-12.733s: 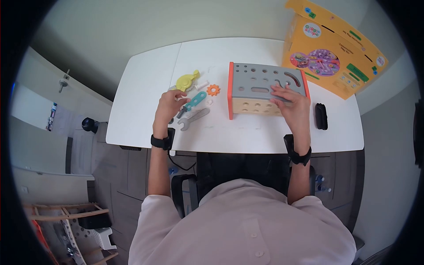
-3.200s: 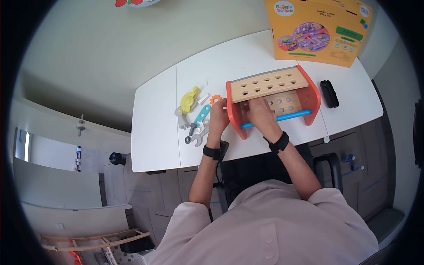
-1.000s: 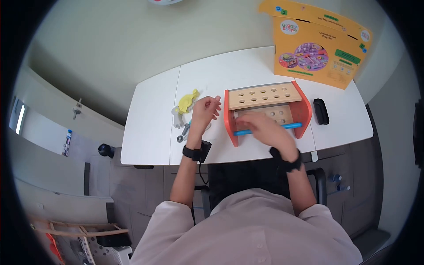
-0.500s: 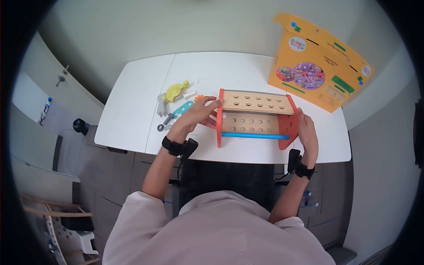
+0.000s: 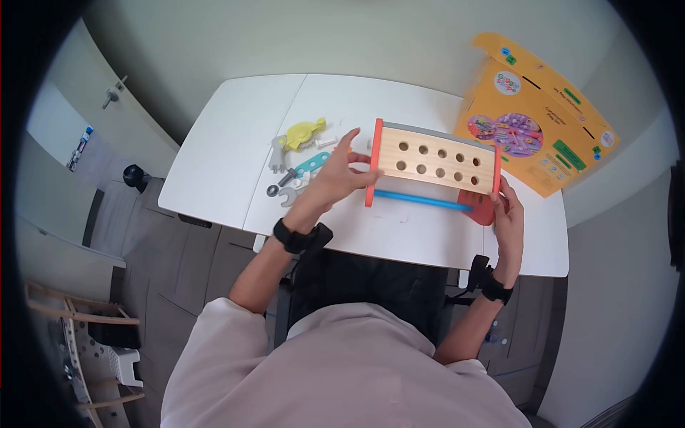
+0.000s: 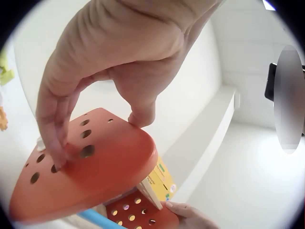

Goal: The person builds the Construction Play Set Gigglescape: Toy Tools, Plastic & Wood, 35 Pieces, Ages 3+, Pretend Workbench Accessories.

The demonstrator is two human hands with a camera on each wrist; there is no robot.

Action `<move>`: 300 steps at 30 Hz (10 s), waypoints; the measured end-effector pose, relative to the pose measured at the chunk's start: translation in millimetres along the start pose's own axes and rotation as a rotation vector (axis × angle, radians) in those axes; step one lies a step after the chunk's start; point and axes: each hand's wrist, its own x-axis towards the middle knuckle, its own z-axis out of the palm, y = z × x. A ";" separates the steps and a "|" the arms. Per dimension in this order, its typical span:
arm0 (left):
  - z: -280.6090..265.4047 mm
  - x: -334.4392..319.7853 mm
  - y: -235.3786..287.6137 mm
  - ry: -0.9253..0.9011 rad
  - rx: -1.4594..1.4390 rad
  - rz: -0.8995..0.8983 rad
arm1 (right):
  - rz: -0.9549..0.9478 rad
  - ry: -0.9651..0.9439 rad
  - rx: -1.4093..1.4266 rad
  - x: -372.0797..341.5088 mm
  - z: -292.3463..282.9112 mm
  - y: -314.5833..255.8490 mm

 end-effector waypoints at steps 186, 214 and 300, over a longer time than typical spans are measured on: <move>-134.8 -0.8 -81.2 0.181 0.908 0.310 | -0.463 -0.148 -0.837 -47.5 72.2 -48.4; -182.4 7.5 -102.8 0.155 0.663 0.254 | -0.438 -0.133 -0.868 -43.1 86.6 -49.8; -49.8 -40.9 -0.5 -0.444 0.311 0.352 | -0.452 -0.269 0.015 -73.2 165.1 -66.2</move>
